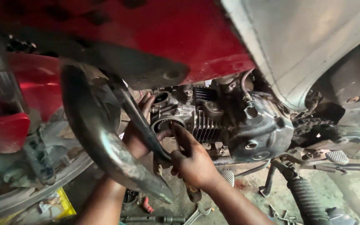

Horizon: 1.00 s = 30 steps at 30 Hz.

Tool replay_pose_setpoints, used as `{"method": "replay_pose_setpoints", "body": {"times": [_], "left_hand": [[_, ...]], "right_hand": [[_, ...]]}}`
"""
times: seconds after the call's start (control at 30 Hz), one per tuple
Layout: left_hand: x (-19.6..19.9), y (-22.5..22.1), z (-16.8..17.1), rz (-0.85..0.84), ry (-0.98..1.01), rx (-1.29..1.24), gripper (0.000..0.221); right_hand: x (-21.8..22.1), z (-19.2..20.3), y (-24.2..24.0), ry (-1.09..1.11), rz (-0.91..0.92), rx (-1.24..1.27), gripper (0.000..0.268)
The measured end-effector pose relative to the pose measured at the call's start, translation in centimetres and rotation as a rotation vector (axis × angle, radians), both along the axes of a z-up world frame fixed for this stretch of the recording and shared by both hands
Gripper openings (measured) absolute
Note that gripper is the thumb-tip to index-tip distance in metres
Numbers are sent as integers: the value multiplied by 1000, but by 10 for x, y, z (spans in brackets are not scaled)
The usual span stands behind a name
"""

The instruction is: The person manipulates components within a motorcycle engine housing. They remove a metal gear, handle small engine parts, and use a screwdriver to work inside the open engine block.

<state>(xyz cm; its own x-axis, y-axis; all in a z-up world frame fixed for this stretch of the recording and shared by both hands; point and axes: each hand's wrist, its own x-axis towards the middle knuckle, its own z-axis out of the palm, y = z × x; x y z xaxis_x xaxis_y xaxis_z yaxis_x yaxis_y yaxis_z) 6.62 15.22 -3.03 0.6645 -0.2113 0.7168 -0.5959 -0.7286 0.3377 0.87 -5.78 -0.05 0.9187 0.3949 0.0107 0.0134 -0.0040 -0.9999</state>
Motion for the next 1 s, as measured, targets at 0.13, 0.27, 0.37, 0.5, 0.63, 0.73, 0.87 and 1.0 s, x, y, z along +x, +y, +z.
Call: {"method": "replay_pose_setpoints", "body": {"times": [0.13,0.27,0.37,0.5,0.63,0.73,0.87,1.0], "left_hand": [[4,4,-2,40,-3,31,88],[-4,6,-5,67,-69,45,81],[-8,2,0,122,-72,62,78],[-16,-2,4,145,-49,54,76],[-21,-6,9,52,64,-60,75],[-24,-6,12,81,25,2,75],[-29,-7,16,137,-8,51,74],[-30,-7,16,175,-11,80,74]], "right_hand": [[-2,5,6,8,-9,-101,77],[-5,6,12,40,-32,-84,76],[-9,7,13,45,-34,-92,71],[-13,8,10,67,-46,-166,70],[-16,10,10,105,-26,-172,73],[-20,12,10,97,-32,-269,70],[-23,20,10,126,-76,-394,65],[-21,24,9,160,-64,-440,47]]}}
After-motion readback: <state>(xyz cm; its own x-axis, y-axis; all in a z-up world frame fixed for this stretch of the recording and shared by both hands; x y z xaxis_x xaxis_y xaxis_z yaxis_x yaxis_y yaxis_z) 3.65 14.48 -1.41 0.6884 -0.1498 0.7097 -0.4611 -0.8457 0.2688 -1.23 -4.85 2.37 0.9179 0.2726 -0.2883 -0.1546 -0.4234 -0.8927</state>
